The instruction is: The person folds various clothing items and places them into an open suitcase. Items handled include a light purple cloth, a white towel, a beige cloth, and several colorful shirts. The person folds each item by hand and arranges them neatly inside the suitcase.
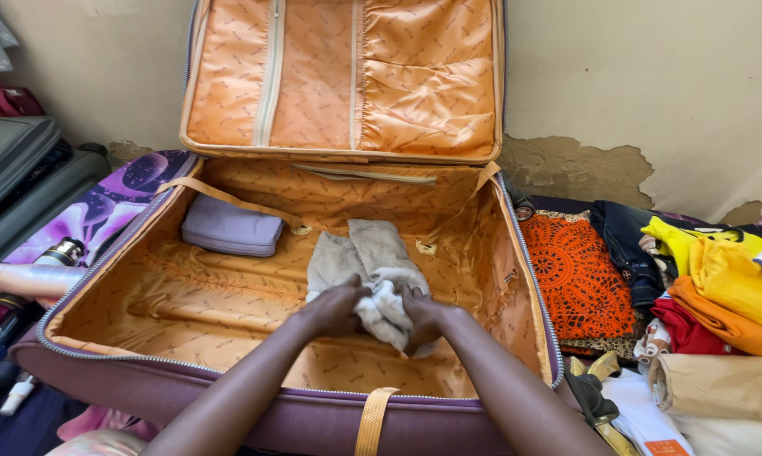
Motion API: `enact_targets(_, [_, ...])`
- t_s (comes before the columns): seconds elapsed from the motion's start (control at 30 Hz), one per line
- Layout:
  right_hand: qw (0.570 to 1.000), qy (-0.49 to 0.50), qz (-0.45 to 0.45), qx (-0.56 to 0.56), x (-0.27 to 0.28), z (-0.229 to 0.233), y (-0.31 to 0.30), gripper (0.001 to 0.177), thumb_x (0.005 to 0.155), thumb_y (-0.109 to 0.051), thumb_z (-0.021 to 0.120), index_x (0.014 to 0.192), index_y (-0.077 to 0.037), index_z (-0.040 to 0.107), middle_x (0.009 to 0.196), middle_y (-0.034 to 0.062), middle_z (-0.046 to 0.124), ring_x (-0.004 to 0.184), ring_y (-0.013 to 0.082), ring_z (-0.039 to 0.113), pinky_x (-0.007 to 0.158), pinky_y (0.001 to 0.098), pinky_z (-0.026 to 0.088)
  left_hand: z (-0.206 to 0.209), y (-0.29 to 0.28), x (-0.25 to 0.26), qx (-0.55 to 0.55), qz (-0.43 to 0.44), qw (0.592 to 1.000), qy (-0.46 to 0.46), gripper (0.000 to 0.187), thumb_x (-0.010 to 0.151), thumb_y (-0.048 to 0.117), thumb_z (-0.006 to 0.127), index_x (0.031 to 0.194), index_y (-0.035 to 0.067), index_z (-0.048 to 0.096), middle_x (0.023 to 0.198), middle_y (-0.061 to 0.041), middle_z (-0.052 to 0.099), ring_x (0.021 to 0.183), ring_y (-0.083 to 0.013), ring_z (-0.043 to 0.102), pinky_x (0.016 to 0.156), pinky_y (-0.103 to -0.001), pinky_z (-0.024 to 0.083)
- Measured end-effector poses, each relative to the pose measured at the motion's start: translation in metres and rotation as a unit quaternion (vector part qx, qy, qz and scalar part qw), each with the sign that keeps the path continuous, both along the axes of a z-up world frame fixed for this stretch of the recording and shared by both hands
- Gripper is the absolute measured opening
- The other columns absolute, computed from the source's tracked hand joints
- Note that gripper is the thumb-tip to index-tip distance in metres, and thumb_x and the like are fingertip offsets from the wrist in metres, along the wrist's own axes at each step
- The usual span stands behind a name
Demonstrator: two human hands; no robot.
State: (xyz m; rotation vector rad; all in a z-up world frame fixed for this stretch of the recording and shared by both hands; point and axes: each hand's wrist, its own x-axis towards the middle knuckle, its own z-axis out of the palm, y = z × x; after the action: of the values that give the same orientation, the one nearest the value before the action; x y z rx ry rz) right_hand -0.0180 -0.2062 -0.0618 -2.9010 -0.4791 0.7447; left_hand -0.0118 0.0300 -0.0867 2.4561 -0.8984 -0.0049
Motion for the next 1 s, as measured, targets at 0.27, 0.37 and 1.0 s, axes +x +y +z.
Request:
enact_targets(0.27, [0.973, -0.205, 0.104, 0.027, -0.006, 0.018, 0.024, 0.123, 0.075, -0.022, 0.086, 0.159, -0.002, -0.002, 0.161, 0.0297, 0.019, 0.141, 0.0458, 0.033, 0.116, 0.0514, 0.036, 0.022, 0.019, 0.012, -0.099, 0.202, 0.969, 0.103, 0.04, 0.091, 0.028, 0.07, 0.12, 0.001, 0.063, 0.112, -0.023, 0.072, 0.105, -0.0323, 0.069, 0.091, -0.045, 0.052])
enact_targets(0.37, [0.968, -0.235, 0.085, 0.01, -0.002, 0.011, 0.036, 0.087, 0.086, -0.002, 0.065, 0.16, -0.005, 0.02, 0.153, 0.0188, 0.041, 0.132, 0.0352, 0.051, 0.112, 0.0524, 0.044, 0.016, 0.027, 0.015, -0.127, 0.187, 0.969, 0.1, 0.041, 0.091, 0.028, 0.068, 0.121, 0.001, 0.064, 0.117, -0.023, 0.071, 0.111, -0.0319, 0.066, 0.095, -0.046, 0.051])
enact_targets(1.0, [0.98, -0.037, -0.109, 0.162, 0.01, 0.009, 0.014, 0.058, 0.108, -0.041, 0.042, 0.152, -0.004, 0.035, 0.145, 0.024, 0.051, 0.13, 0.0327, 0.056, 0.108, 0.0481, 0.047, 0.014, 0.045, 0.031, -0.108, 0.175, 0.952, 0.227, 0.059, 0.091, 0.042, 0.069, 0.132, 0.0, 0.06, 0.122, -0.021, 0.071, 0.112, -0.0295, 0.07, 0.099, -0.043, 0.054])
